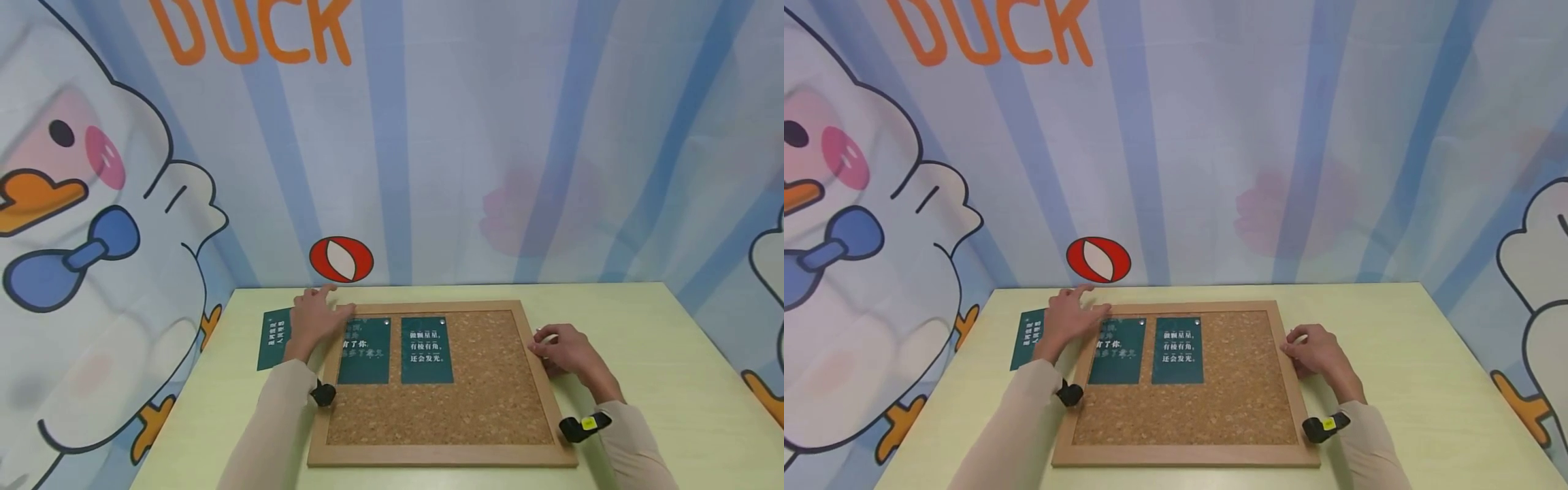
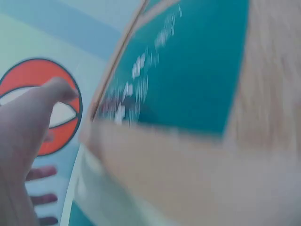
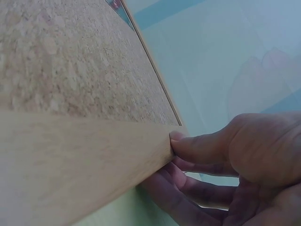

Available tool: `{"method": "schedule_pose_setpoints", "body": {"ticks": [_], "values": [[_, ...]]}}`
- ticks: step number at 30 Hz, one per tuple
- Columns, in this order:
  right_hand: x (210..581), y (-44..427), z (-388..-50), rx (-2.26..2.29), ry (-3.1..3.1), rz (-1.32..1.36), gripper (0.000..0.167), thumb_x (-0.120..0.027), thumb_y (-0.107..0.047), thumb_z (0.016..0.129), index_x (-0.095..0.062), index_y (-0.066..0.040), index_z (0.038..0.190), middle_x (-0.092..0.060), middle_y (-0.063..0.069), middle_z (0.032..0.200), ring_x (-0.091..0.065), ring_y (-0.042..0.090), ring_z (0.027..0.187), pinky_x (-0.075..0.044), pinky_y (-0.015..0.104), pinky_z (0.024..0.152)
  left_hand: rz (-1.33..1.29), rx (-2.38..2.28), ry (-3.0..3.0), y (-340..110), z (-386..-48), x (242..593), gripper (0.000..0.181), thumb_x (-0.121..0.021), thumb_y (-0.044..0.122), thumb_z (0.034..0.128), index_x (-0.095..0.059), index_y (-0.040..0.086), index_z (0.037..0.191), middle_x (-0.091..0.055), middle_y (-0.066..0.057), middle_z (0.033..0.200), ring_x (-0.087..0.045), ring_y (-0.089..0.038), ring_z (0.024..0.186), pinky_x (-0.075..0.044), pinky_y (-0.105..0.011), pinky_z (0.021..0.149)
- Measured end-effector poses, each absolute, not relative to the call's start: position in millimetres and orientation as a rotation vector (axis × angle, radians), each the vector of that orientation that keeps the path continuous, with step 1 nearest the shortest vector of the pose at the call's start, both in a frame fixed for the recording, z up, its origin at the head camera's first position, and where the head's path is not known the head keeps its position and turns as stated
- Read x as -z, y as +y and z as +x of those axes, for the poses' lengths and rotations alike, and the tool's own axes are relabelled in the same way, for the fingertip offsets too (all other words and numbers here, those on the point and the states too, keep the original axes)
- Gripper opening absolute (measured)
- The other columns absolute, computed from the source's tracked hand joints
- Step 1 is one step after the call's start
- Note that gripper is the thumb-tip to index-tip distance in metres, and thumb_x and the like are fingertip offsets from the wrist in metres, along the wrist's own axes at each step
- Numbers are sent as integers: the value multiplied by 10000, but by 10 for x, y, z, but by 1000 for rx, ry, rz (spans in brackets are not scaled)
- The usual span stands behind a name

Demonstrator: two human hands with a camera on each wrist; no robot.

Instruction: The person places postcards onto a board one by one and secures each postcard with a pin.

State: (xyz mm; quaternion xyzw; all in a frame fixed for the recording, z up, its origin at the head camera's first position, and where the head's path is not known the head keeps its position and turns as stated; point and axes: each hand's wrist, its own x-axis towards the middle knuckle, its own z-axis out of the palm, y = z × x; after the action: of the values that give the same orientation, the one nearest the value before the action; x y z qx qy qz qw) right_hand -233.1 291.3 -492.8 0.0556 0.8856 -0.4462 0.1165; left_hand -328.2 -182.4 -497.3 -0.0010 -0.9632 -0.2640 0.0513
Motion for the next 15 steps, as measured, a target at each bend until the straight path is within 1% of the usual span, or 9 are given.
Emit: {"method": "schedule_pose_setpoints", "body": {"ticks": [2,5,7,9,12,15], "values": [[4929,2911,-2333,1306,2595,168,299,-648,-117,1030,-600,107,1222,-674,237,1019,-732,235,752,-602,394,644,110,722,-2929,-1948,-3256,4981,789,-655,602,909,-482,136,1522,-414,-294,1430,-360,-525,1294,-258,-741,1040],[4929,2905,-2334,1307,2596,170,282,-648,-119,1031,-606,95,1211,-677,235,1019,-731,235,751,-601,395,639,297,653,-2950,-2112,-3185,4966,906,-698,618,867,-409,94,1548,-326,-370,1469,-293,-607,1325,-220,-798,1021],[4933,2903,-2335,1307,2598,166,273,-648,-123,1031,-609,86,1202,-678,229,1014,-729,233,750,-601,394,637,427,619,-2993,-2195,-3117,4935,1012,-723,630,845,-329,69,1588,-253,-418,1500,-264,-655,1329,-236,-822,998],[4938,2899,-2332,1318,2597,165,266,-651,-124,1029,-609,80,1195,-676,222,1006,-726,231,751,-600,395,634,540,618,-3032,-2258,-3053,4903,1103,-746,630,827,-243,49,1618,-209,-453,1491,-263,-676,1309,-265,-827,969],[4947,2895,-2318,1336,2596,167,262,-650,-115,1029,-604,81,1196,-670,213,995,-723,228,753,-600,393,632,647,631,-3080,-2326,-2992,4881,1208,-753,643,820,-123,25,1645,-213,-491,1427,-306,-673,1241,-322,-810,909],[4960,2888,-2304,1349,2598,170,263,-646,-111,1029,-601,82,1202,-665,216,998,-721,228,762,-600,389,630,708,670,-3096,-2355,-2966,4864,1231,-757,623,827,-74,5,1644,-245,-505,1355,-326,-651,1201,-346,-781,886]]}}
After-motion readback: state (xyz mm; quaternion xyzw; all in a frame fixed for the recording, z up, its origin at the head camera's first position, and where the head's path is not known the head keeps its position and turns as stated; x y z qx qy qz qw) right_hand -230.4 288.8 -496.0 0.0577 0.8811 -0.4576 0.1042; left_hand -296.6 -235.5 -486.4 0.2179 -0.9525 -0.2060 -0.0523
